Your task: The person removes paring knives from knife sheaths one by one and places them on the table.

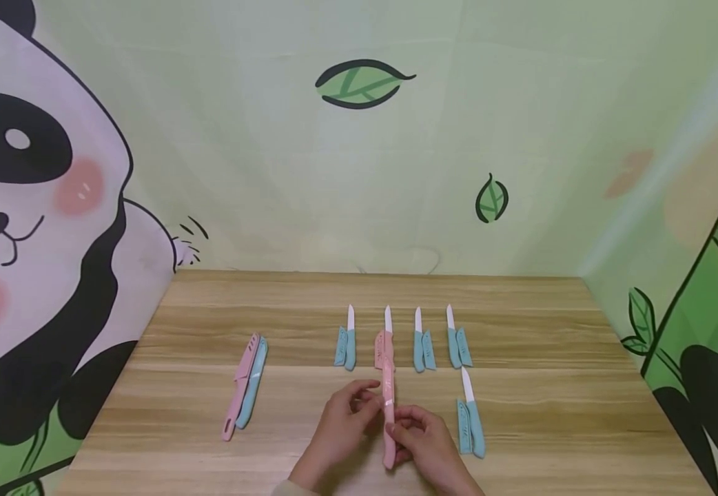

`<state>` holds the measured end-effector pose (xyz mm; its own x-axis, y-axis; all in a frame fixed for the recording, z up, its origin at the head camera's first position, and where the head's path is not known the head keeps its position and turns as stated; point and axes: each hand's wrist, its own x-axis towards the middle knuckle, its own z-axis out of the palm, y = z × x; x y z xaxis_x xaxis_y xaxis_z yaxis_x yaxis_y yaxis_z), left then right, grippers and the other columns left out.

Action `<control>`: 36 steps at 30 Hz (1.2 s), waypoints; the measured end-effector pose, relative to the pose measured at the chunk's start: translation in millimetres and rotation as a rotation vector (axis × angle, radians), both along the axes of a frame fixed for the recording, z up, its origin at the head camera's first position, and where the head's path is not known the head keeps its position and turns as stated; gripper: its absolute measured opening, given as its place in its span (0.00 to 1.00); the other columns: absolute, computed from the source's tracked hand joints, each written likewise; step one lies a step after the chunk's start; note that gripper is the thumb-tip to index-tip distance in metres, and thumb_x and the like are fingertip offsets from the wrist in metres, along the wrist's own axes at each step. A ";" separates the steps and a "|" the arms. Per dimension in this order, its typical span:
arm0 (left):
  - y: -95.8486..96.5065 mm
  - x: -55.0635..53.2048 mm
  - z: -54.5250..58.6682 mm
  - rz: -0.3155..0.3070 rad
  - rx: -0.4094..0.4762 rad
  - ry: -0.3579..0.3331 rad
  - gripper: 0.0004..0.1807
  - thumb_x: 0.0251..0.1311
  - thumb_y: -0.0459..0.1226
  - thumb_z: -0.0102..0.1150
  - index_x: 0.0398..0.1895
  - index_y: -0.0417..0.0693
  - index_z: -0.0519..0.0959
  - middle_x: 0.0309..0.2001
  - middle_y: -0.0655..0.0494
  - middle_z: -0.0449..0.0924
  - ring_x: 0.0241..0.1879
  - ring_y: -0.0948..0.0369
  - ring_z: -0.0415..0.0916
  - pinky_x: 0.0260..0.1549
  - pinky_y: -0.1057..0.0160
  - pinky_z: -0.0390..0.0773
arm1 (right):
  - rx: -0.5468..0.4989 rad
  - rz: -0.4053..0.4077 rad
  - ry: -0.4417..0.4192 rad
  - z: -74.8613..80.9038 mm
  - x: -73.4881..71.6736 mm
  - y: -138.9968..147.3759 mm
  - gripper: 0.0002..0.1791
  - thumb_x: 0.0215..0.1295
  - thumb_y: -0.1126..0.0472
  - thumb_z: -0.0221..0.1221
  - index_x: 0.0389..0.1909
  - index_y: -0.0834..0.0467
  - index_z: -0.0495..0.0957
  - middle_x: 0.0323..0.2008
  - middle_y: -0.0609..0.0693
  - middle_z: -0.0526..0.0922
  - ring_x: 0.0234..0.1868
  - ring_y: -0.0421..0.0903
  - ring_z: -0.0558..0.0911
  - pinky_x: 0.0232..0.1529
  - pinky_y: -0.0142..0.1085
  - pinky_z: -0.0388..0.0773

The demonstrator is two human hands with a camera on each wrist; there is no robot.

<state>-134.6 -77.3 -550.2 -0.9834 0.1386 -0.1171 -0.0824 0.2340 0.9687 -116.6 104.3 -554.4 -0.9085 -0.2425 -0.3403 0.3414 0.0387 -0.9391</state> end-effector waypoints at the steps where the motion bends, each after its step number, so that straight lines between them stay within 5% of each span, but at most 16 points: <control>1: 0.6 -2.6 -0.3 0.012 0.015 0.002 0.20 0.71 0.43 0.63 0.62 0.46 0.80 0.44 0.51 0.84 0.40 0.60 0.81 0.35 0.65 0.85 | -0.005 0.003 0.002 -0.4 0.2 -0.2 0.21 0.70 0.64 0.64 0.57 0.73 0.75 0.38 0.52 0.83 0.33 0.44 0.84 0.33 0.35 0.87; 10: 7.5 -15.6 0.7 0.069 0.111 -0.015 0.19 0.68 0.31 0.63 0.61 0.40 0.79 0.44 0.46 0.84 0.38 0.60 0.86 0.38 0.60 0.89 | -0.046 0.027 0.004 -1.1 1.3 -0.9 0.21 0.71 0.65 0.62 0.58 0.75 0.74 0.37 0.51 0.81 0.33 0.43 0.84 0.33 0.36 0.88; 22: 9.5 -19.2 4.1 0.071 0.092 -0.030 0.22 0.63 0.29 0.65 0.61 0.39 0.79 0.41 0.46 0.84 0.36 0.59 0.84 0.31 0.62 0.86 | -0.039 0.044 0.002 -3.9 1.5 1.5 0.20 0.71 0.64 0.62 0.58 0.73 0.73 0.35 0.48 0.85 0.31 0.44 0.85 0.33 0.35 0.87; 36: 8.3 -20.0 8.0 0.061 0.108 -0.055 0.22 0.62 0.27 0.65 0.60 0.38 0.79 0.41 0.46 0.84 0.36 0.59 0.84 0.34 0.57 0.88 | -0.049 0.068 0.002 -6.0 0.2 4.5 0.22 0.72 0.66 0.61 0.60 0.74 0.72 0.35 0.50 0.86 0.31 0.44 0.85 0.33 0.36 0.87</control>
<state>-154.6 -68.9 -542.3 -0.9829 0.0932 -0.1589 -0.1471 0.1215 0.9816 -116.4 108.8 -560.4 -0.8898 -0.3201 -0.3251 0.3382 0.0157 -0.9410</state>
